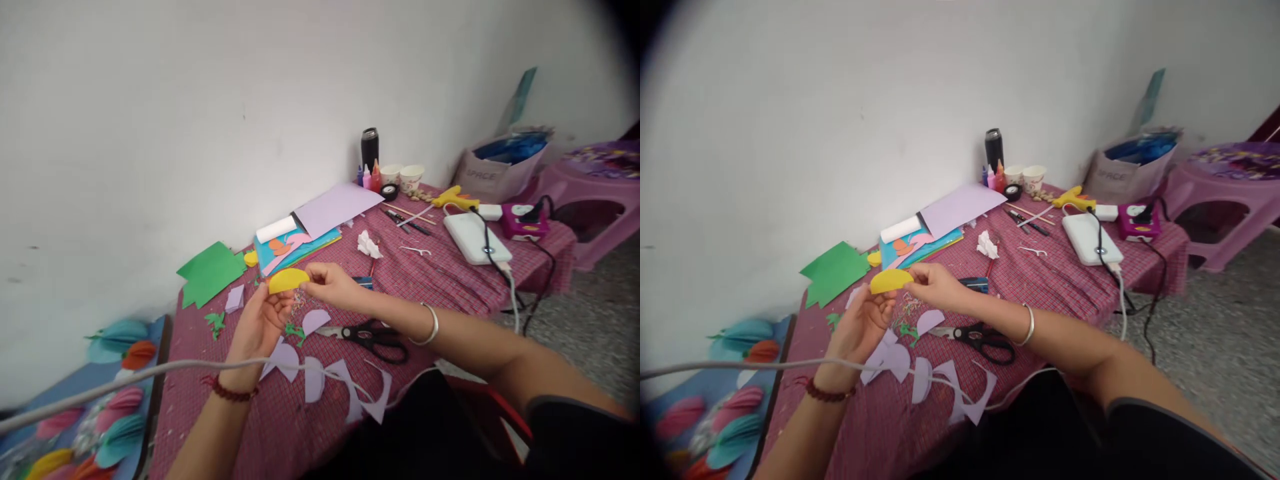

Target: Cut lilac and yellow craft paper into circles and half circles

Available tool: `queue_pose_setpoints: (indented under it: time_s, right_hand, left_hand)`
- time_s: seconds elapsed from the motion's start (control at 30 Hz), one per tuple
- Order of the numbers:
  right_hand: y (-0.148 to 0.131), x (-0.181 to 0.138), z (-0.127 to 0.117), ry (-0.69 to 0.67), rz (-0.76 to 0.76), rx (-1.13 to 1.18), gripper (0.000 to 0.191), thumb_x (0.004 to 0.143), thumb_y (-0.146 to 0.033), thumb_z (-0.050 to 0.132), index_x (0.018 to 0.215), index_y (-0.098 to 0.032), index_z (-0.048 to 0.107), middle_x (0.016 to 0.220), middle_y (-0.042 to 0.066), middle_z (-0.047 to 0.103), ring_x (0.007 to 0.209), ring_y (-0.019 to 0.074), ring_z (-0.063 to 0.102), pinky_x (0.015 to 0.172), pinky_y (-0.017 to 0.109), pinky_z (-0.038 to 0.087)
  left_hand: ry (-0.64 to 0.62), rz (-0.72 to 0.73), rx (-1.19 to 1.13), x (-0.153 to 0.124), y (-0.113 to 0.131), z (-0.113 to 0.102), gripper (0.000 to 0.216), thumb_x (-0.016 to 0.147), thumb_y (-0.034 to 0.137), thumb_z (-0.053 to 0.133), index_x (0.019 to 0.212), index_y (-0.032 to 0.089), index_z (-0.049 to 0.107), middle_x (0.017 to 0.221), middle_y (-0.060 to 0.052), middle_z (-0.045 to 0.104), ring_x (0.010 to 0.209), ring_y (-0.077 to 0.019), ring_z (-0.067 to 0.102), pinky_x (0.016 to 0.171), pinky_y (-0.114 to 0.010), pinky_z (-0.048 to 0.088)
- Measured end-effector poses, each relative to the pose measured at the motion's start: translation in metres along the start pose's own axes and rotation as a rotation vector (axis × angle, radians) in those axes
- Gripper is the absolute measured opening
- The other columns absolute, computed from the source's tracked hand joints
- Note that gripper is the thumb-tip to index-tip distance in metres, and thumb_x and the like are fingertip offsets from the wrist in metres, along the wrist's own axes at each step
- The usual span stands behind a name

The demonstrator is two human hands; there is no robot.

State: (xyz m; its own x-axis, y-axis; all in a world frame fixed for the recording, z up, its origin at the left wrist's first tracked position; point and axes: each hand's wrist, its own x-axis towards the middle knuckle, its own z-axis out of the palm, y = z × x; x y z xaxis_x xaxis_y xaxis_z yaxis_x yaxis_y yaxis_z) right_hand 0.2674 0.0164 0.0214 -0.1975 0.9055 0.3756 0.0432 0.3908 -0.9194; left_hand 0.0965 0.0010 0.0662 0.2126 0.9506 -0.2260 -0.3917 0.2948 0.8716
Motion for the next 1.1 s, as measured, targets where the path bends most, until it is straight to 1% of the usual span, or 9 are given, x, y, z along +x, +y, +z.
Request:
queue_pose_setpoints:
  time_s: [0.2, 0.4, 0.67, 0.8, 0.87, 0.93, 1.03, 1.07, 1.1]
  right_hand:
    - [-0.01, -0.036, 0.024, -0.01, 0.02, -0.036, 0.021, 0.079, -0.027, 0.055, 0.062, -0.019, 0.044, 0.056, -0.005, 0.04, 0.052, 0.0089, 0.037, 0.049, 0.021, 0.028]
    - [-0.008, -0.057, 0.037, -0.037, -0.004, -0.024, 0.019, 0.079, -0.023, 0.053, 0.063, -0.019, 0.045, 0.06, -0.005, 0.04, 0.055, 0.0092, 0.037, 0.052, 0.021, 0.028]
    - [-0.003, -0.052, 0.046, -0.075, -0.044, -0.207, 0.023, 0.081, -0.023, 0.052, 0.061, -0.019, 0.042, 0.059, -0.005, 0.039, 0.055, 0.01, 0.036, 0.053, 0.022, 0.027]
    - [0.007, -0.043, 0.05, -0.131, -0.164, -0.377, 0.016, 0.083, -0.019, 0.052, 0.067, -0.018, 0.049, 0.062, -0.003, 0.046, 0.057, 0.0099, 0.041, 0.055, 0.022, 0.028]
    - [0.013, -0.039, 0.051, -0.147, -0.242, -0.452, 0.015, 0.083, -0.017, 0.051, 0.069, -0.017, 0.051, 0.063, -0.003, 0.048, 0.058, 0.01, 0.042, 0.056, 0.023, 0.029]
    - [0.019, -0.036, 0.053, -0.154, -0.272, -0.477, 0.016, 0.083, -0.015, 0.05, 0.068, -0.017, 0.053, 0.063, -0.002, 0.049, 0.058, 0.0103, 0.043, 0.057, 0.023, 0.029]
    - [0.029, -0.032, 0.055, -0.2, -0.165, -0.329, 0.011, 0.084, -0.017, 0.054, 0.074, -0.016, 0.059, 0.067, 0.0, 0.055, 0.062, 0.0112, 0.047, 0.059, 0.024, 0.034]
    - [0.032, -0.031, 0.056, -0.237, -0.096, -0.209, 0.009, 0.085, -0.022, 0.055, 0.08, -0.017, 0.06, 0.071, 0.0, 0.057, 0.062, 0.0112, 0.048, 0.059, 0.023, 0.036]
    - [0.035, -0.03, 0.056, -0.28, -0.021, -0.063, 0.013, 0.086, -0.029, 0.057, 0.088, -0.017, 0.061, 0.074, 0.0, 0.057, 0.062, 0.011, 0.05, 0.058, 0.023, 0.038]
  left_hand:
    - [0.057, 0.01, -0.087, -0.04, -0.025, -0.007, 0.021, 0.089, 0.028, 0.056, 0.08, 0.013, 0.068, 0.067, -0.005, 0.07, 0.056, -0.0085, 0.065, 0.054, -0.013, 0.054]
    - [0.045, 0.011, -0.165, -0.056, -0.044, -0.026, 0.027, 0.091, 0.03, 0.053, 0.082, 0.01, 0.068, 0.068, -0.006, 0.07, 0.058, -0.0099, 0.066, 0.055, -0.015, 0.055]
    - [0.041, 0.001, -0.18, -0.056, -0.047, -0.045, 0.025, 0.089, 0.03, 0.056, 0.08, 0.009, 0.066, 0.065, -0.007, 0.068, 0.055, -0.0121, 0.064, 0.051, -0.019, 0.054]
    - [0.053, -0.018, -0.213, -0.049, -0.047, -0.055, 0.021, 0.088, 0.025, 0.055, 0.081, 0.009, 0.066, 0.066, -0.007, 0.067, 0.056, -0.0123, 0.064, 0.051, -0.02, 0.055]
    - [0.05, -0.051, -0.245, -0.045, -0.049, -0.06, 0.024, 0.088, 0.028, 0.054, 0.08, 0.009, 0.066, 0.065, -0.007, 0.067, 0.055, -0.0124, 0.064, 0.05, -0.021, 0.054]
    - [0.037, -0.075, -0.268, -0.039, -0.051, -0.067, 0.026, 0.088, 0.031, 0.054, 0.079, 0.009, 0.065, 0.064, -0.007, 0.067, 0.053, -0.012, 0.063, 0.049, -0.021, 0.054]
    - [0.04, -0.03, -0.277, -0.031, -0.057, -0.075, 0.02, 0.084, 0.03, 0.062, 0.076, 0.011, 0.065, 0.063, -0.004, 0.067, 0.051, -0.01, 0.062, 0.049, -0.018, 0.052]
    - [0.049, -0.006, -0.279, -0.028, -0.059, -0.077, 0.019, 0.082, 0.029, 0.066, 0.074, 0.012, 0.065, 0.062, -0.004, 0.067, 0.051, -0.0094, 0.062, 0.049, -0.017, 0.052]
    - [0.057, 0.013, -0.279, -0.027, -0.061, -0.079, 0.018, 0.079, 0.028, 0.069, 0.072, 0.012, 0.065, 0.061, -0.003, 0.067, 0.051, -0.0089, 0.061, 0.049, -0.016, 0.051]
